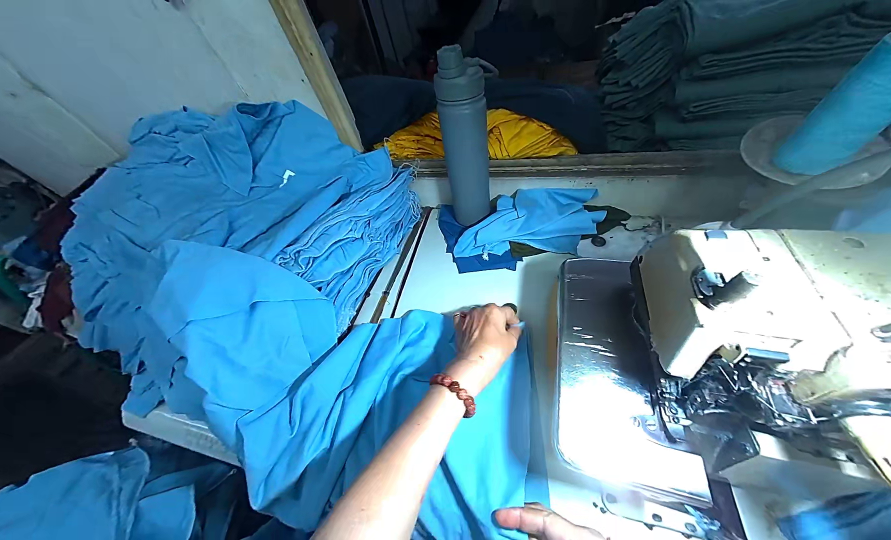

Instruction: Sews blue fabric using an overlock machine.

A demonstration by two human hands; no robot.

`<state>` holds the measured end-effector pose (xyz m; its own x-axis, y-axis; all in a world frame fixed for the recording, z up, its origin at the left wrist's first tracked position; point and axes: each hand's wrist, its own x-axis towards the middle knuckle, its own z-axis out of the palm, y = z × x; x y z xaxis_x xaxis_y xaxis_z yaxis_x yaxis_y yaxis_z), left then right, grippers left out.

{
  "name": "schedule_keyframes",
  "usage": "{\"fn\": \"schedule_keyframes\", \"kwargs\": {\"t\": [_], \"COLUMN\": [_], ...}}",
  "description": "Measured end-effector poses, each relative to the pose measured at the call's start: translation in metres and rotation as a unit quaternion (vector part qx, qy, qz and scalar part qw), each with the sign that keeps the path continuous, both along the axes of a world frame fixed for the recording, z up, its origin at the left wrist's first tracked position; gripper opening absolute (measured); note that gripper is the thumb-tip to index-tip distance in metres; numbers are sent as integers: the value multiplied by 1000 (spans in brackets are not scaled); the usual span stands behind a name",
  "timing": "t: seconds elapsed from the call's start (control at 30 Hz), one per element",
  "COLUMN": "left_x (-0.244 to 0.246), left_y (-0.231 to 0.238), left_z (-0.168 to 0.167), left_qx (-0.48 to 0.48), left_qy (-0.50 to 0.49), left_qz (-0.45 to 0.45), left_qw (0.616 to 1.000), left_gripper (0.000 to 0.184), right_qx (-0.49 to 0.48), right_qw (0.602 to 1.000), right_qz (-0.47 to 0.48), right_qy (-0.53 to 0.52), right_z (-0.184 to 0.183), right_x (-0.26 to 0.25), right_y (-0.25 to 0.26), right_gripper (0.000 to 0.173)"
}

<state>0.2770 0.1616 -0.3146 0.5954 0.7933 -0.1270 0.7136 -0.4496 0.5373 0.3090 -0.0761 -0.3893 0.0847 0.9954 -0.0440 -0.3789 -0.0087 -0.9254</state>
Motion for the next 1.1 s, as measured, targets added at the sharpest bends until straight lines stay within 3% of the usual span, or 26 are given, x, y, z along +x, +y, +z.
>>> {"fn": "schedule_keyframes", "kwargs": {"t": [0.07,0.13,0.2,0.27,0.37,0.5,0.63,0.8,1.1], "left_x": [-8,-20,-31,-43,-61,-79,-93,-107,-110], "left_y": [10,16,34,37,-7,-41,-54,-65,-61], "left_z": [-5,-10,-17,11,95,143,161,171,171], "left_qx": [-24,46,177,217,182,196,210,185,177], "left_qy": [-101,-225,-344,-399,-401,-401,-409,-438,-455], "left_qz": [20,6,-76,-160,-175,-199,-220,-261,-271], "left_qw": [994,973,919,877,881,872,860,840,830], "left_gripper": [19,14,8,10,9,17,20,11,7], "right_qx": [13,19,13,-6,-15,63,134,119,109], "right_qw": [1000,999,997,993,988,981,962,935,943], "right_qz": [-15,-36,-70,-113,-151,-170,-202,-274,-267], "right_qy": [-4,-4,-12,-20,-24,-69,-127,-191,-164], "right_z": [4,12,23,36,46,43,36,28,23], "right_x": [-2,-4,-9,-15,-21,-24,-24,-16,-16], "right_y": [-6,-12,-17,-20,-23,-27,-31,-29,-20], "right_gripper": [29,23,17,20,34,13,8,8,18]}}
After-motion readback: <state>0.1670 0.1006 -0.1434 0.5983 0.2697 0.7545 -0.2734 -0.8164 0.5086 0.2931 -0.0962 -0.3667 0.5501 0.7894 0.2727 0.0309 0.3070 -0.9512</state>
